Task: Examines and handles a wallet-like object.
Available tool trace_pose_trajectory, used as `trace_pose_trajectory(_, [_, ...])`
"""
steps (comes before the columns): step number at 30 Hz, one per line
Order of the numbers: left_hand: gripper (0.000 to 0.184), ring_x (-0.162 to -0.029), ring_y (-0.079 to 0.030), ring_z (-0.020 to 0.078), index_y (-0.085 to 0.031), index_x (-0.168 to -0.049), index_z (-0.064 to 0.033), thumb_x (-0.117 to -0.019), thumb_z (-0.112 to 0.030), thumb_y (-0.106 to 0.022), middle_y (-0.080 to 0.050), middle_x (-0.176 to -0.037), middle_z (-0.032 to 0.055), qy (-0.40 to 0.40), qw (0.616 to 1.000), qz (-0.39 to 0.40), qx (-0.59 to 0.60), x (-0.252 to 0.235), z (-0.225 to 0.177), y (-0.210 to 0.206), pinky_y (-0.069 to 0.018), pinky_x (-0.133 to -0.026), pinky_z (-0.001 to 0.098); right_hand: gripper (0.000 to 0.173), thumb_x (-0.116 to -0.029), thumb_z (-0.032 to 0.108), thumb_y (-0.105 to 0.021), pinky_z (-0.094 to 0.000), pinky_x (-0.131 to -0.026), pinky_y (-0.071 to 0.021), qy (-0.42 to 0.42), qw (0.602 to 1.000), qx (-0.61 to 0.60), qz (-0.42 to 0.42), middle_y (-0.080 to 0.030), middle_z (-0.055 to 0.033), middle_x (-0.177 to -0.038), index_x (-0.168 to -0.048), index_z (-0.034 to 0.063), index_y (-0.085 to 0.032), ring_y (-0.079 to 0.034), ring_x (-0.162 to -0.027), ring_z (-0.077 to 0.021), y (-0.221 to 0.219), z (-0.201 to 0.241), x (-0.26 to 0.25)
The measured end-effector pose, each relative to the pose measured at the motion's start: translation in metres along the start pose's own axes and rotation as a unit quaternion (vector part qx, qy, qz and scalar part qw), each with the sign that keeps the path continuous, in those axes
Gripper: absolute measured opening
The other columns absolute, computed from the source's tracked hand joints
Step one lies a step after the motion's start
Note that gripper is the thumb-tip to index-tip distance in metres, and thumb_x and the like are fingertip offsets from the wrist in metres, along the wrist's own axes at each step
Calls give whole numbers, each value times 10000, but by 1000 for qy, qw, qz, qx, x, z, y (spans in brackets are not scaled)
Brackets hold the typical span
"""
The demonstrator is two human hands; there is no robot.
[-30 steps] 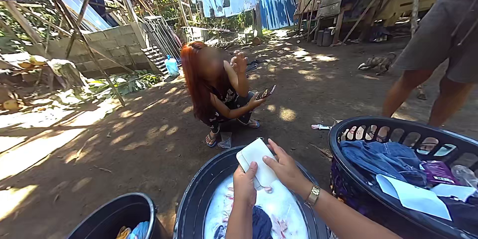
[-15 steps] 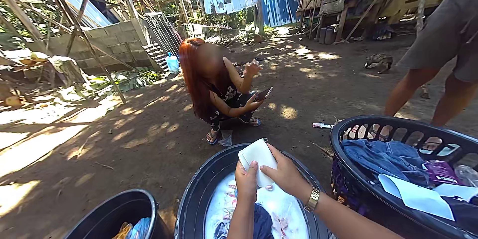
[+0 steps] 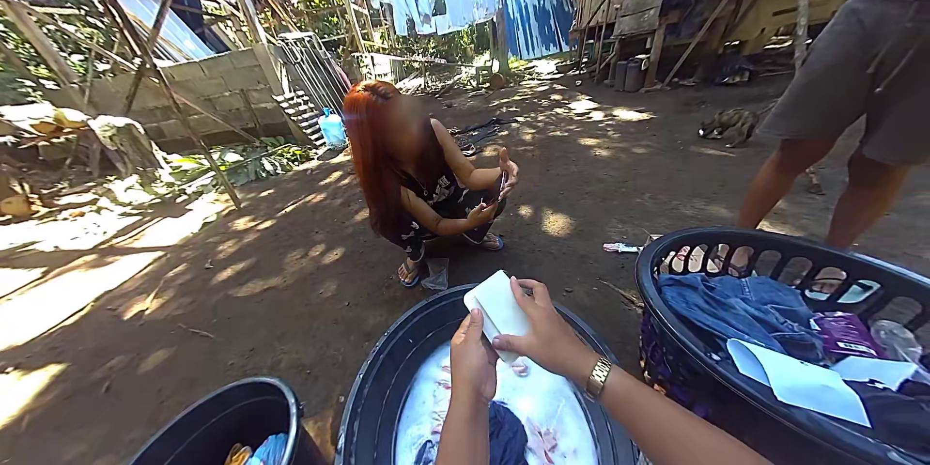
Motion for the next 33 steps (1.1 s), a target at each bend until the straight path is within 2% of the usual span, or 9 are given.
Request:
trace_pose_trajectory(2, [347,-826,-726,202,-570,-1242,29,-1123,-217,-356,-717,-970,151,-2,1000,-7,-8,1,-1,0,-610,-734,346,903,-873,355,-793,-414,-1107,-451,0,1000,-29,3,-386,-240,-1546,-1574,-2,-349,-492,-1353,-326,2,-1,-1])
trace_pose_trajectory(5, [349,-853,-721,207,-554,-1283,22,-1122,-217,-358,-708,-1012,156,-11,1000,-13,-18,1,-5,0,-608,-760,353,670,-972,306,-649,-408,-1135,-424,28,996,-85,-19,-430,-224,-1549,-1529,-1,-437,-490,-1385,-292,6,-1,-1])
trace_pose_trajectory(7, [343,-858,-721,206,-555,-1291,25,-1119,-207,-370,-707,-1019,158,-20,999,-20,-19,1,-7,2,-609,-767,348,528,-987,279,-613,-387,-1127,-441,61,990,-114,-54,-439,-235,-1547,-1408,-29,-537,-496,-1394,-279,9,1,-1])
trace_pose_trajectory(10, [293,-813,-730,201,-599,-1202,58,-1101,-158,-429,-719,-962,157,-42,998,-42,-28,1,-9,6,-619,-741,337,332,-1025,199,-559,-363,-1085,-478,121,981,-110,-104,-608,-220,-1384,-1196,-44,-705,-588,-1300,-264,15,11,4])
trace_pose_trajectory(12, [244,-805,-728,189,-614,-1126,70,-1083,-124,-474,-717,-937,149,-55,996,-50,-49,3,-12,6,-619,-745,327,321,-1038,151,-526,-385,-1104,-470,149,979,-86,-109,-685,-213,-1283,-1175,-58,-726,-632,-1259,-295,14,17,8])
trace_pose_trajectory(14, [208,-793,-727,174,-626,-1076,76,-1066,-93,-506,-718,-912,140,-67,994,-53,-68,4,-14,6,-620,-752,318,326,-1048,135,-511,-411,-1138,-443,149,981,-79,-94,-689,-219,-1283,-1194,-71,-717,-623,-1281,-329,10,19,9])
trace_pose_trajectory(18, [172,-760,-726,158,-637,-1021,80,-1046,-56,-534,-719,-862,129,-83,992,-54,-79,5,-14,6,-623,-743,301,325,-1064,141,-502,-370,-1137,-438,100,987,-116,-55,-673,-202,-1315,-1224,-53,-707,-610,-1297,-269,5,11,4])
trace_pose_trajectory(26, [165,-764,-732,153,-652,-1025,87,-1037,-38,-545,-728,-861,132,-109,986,-43,-116,7,-14,1,-627,-747,298,287,-1060,126,-515,-293,-1061,-490,36,973,-221,-56,-697,-150,-1258,-1177,-30,-725,-644,-1194,-133,7,-3,-1])
trace_pose_trajectory(33, [165,-750,-729,155,-644,-1017,88,-1040,-32,-534,-723,-854,132,-109,989,-53,-88,6,-10,5,-627,-740,296,299,-1059,153,-525,-314,-1113,-451,44,977,-203,-37,-666,-164,-1327,-1164,-37,-732,-601,-1284,-165,2,-1,-1])
Point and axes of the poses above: each hand's wrist, its own x-axis away from the middle knuckle, its own y-axis out of the back of the hand, z = x × y, the point moved 10 cm from there along -x, towards the middle knuckle
